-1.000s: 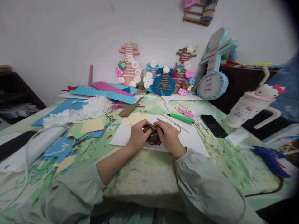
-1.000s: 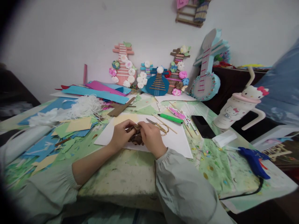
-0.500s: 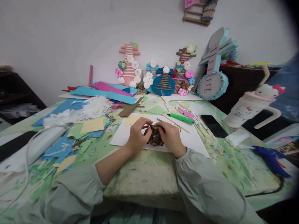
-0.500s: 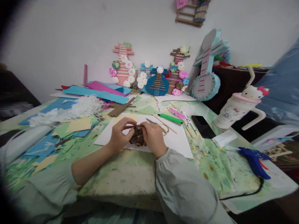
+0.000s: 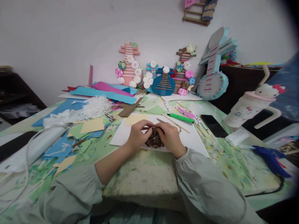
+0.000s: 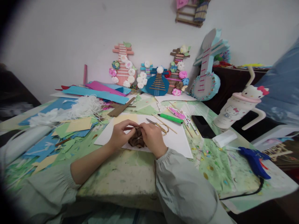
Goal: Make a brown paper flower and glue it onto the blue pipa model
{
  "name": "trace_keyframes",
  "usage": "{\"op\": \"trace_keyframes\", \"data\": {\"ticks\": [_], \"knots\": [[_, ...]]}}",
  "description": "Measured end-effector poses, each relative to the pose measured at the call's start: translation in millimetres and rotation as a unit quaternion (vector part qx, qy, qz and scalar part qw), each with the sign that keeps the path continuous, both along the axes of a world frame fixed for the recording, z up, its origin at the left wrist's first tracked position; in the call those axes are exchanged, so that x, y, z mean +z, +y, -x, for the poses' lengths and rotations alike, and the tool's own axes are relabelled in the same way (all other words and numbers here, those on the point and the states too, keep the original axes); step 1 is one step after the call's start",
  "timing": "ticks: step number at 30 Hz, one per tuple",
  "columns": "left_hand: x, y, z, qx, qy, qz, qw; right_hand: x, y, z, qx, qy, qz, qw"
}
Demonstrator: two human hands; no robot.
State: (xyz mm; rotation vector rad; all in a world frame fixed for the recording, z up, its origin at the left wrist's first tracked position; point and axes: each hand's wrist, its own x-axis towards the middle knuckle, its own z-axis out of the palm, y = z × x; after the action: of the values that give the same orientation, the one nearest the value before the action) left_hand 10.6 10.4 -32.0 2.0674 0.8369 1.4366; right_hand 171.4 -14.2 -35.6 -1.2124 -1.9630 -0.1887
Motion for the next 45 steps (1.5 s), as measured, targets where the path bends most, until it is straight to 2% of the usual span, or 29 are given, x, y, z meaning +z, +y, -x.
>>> {"op": "trace_keyframes", "data": {"ticks": [4,9,11,16,20,24,27,31,35,39,42,45], "knots": [[2.6,-1,1,-0.004,0.004,-0.001,1.0,2.1,-1,1,-0.003,0.014,0.004,1.0],[4.9,-3,3,-0.018,0.045,-0.076,0.996,7.2,-3,1,-0.02,0.06,0.03,0.998],[4.1,-4,3,-0.019,0.065,-0.084,0.994,8.6,-3,0,-0.027,0.085,0.035,0.995],[-3.7,3,0,0.036,0.061,0.032,0.997,8.4,1,-4,-0.043,0.135,0.057,0.988],[-8.0,10,0,0.023,0.06,0.109,0.992,7.1,3,-5,-0.048,0.137,0.061,0.987],[-7.8,10,-1,0.026,0.064,0.091,0.993,5.6,3,-5,-0.043,0.114,0.058,0.991],[-7.9,9,-2,0.043,0.082,0.07,0.993,4.4,2,-4,-0.03,0.069,0.03,0.997],[-10.5,13,-2,0.058,0.061,0.105,0.991,4.3,1,-4,-0.01,0.043,0.014,0.999],[-10.9,16,1,0.019,0.038,0.121,0.992,8.5,0,-4,0.031,0.074,0.036,0.996],[-8.5,18,2,-0.041,0.015,0.131,0.99,9.8,4,-6,0.069,0.175,0.096,0.977],[-8.0,19,1,-0.053,-0.032,0.181,0.981,4.2,10,-8,0.06,0.247,0.144,0.957],[-8.2,19,0,-0.06,-0.073,0.223,0.97,-2.5,16,-10,0.074,0.259,0.178,0.946]]}}
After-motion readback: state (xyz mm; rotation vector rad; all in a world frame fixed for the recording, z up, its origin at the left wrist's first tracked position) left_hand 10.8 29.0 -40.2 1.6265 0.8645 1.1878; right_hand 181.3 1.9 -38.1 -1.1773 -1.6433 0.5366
